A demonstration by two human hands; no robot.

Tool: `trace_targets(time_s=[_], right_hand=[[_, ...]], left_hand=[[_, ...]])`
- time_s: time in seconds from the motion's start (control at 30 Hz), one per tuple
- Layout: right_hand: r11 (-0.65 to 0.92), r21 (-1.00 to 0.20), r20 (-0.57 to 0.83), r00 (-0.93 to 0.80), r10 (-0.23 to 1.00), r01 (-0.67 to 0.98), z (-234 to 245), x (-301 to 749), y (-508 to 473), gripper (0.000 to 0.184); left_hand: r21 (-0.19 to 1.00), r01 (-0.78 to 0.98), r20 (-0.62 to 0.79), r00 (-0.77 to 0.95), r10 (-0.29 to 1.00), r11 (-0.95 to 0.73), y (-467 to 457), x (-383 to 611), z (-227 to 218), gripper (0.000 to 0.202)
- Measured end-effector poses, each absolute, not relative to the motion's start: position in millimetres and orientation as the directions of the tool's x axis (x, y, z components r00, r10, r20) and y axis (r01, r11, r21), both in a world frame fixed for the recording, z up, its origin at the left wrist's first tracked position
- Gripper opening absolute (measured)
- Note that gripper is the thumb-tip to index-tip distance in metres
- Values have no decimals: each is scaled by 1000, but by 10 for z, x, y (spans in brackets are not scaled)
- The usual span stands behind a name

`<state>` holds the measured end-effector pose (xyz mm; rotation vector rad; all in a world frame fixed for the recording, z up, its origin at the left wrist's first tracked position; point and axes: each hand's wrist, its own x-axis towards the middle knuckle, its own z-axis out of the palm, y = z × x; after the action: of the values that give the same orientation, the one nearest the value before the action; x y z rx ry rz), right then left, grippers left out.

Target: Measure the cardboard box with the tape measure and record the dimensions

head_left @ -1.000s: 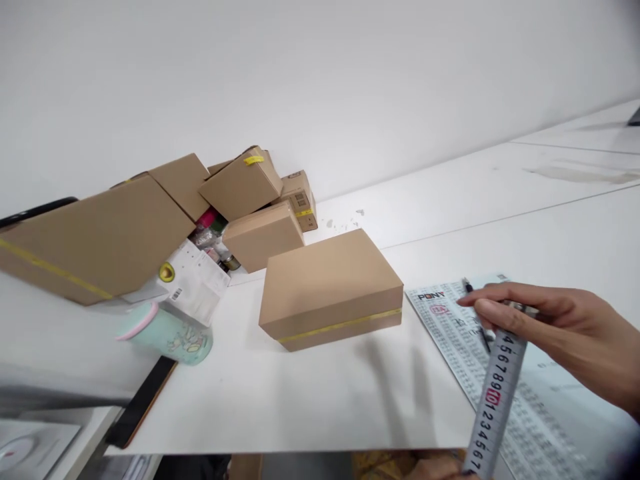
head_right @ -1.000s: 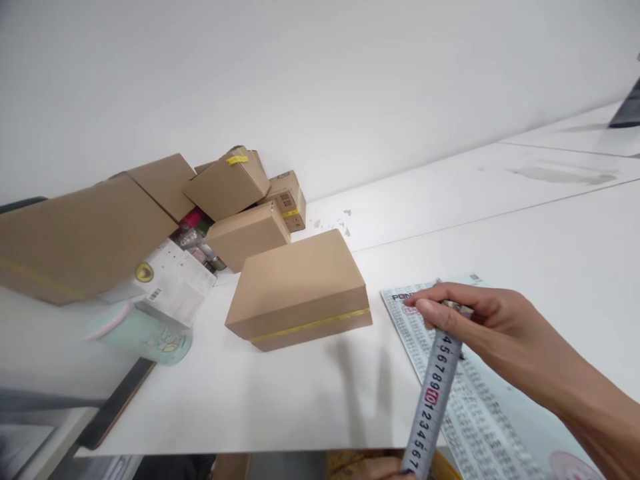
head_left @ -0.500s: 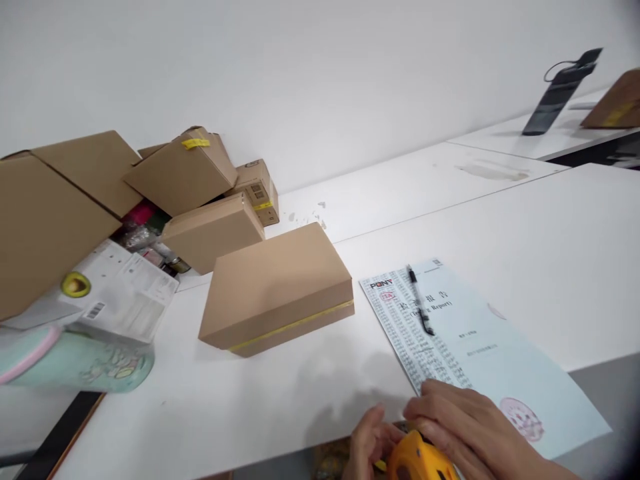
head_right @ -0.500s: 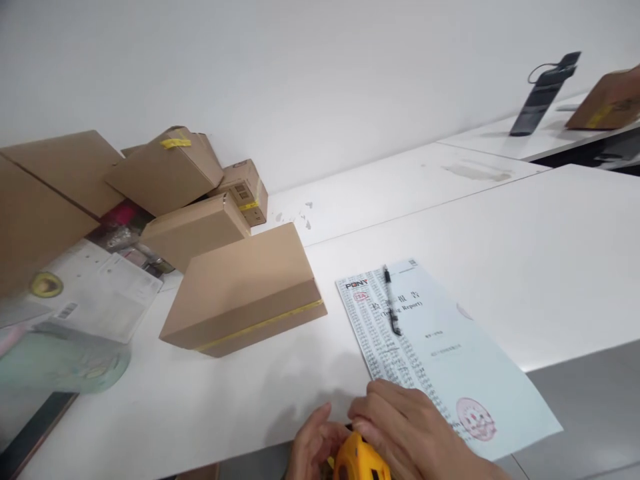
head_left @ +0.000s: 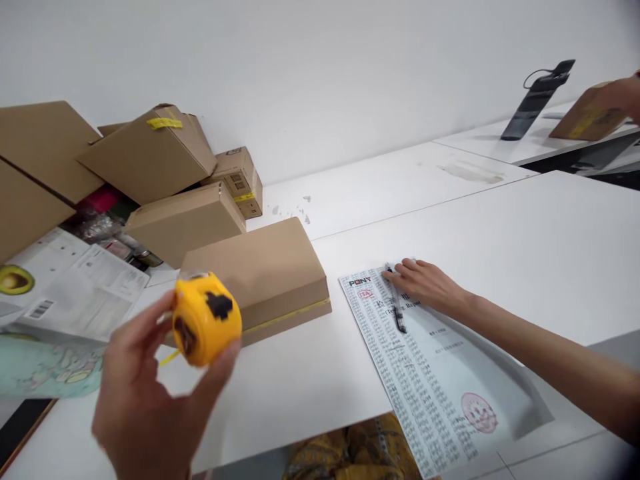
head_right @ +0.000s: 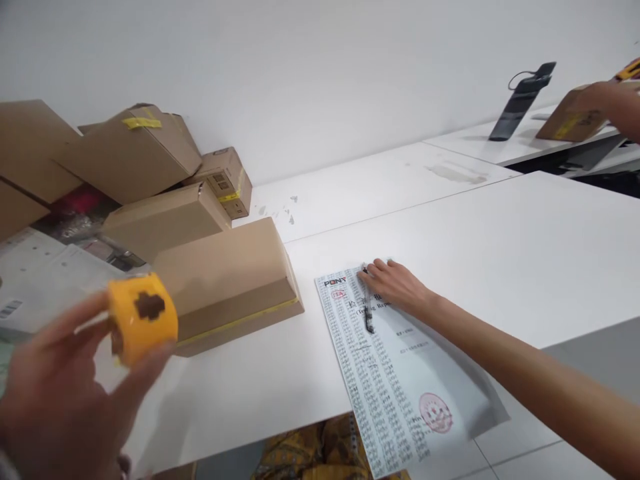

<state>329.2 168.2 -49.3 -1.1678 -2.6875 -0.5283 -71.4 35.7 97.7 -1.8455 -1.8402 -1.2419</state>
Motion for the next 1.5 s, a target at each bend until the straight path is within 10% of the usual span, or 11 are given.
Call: trace_targets(time_s=[0.27, 0.4, 0.47, 0.57, 0.67, 0.77, 0.93, 1.5], right_hand=[[725, 190, 264, -745, 612, 662, -366, 3354, 1745, 28], [450, -394, 426, -274, 862, 802, -293, 3330, 1452, 13], [224, -753, 295, 13, 955, 618, -276, 3251, 1274, 12], [31, -970, 57, 101, 993, 242, -309, 3124, 1109, 23], [7, -989, 16, 55, 998, 150, -406, 3050, 1090, 32], [-21, -973, -3, 80, 997, 228, -486, 3026, 1125, 36], [5, -938, 50, 122, 991, 346, -479, 3011, 1130, 29], [-3, -904, 51, 114, 992, 428, -524, 3024, 1137, 32]], left_hand=[[259, 963, 453, -195, 870, 81, 1184, -679, 1016, 54], [233, 969, 451, -187, 873, 87, 1345, -744, 991, 49], [187, 981, 513, -139, 847, 48, 1368, -727, 981, 52], [76, 985, 771, 42, 635, -158, 1263, -492, 900, 49], [-15, 836, 844, 304, 441, -549, 1028, 11, 631, 37], [222, 497, 605, 604, 518, -839, 867, 567, 177, 29], [291, 492, 298, 768, 566, -821, 958, 1023, -449, 48], [327, 493, 230, 786, 574, -806, 1026, 1028, -587, 55]])
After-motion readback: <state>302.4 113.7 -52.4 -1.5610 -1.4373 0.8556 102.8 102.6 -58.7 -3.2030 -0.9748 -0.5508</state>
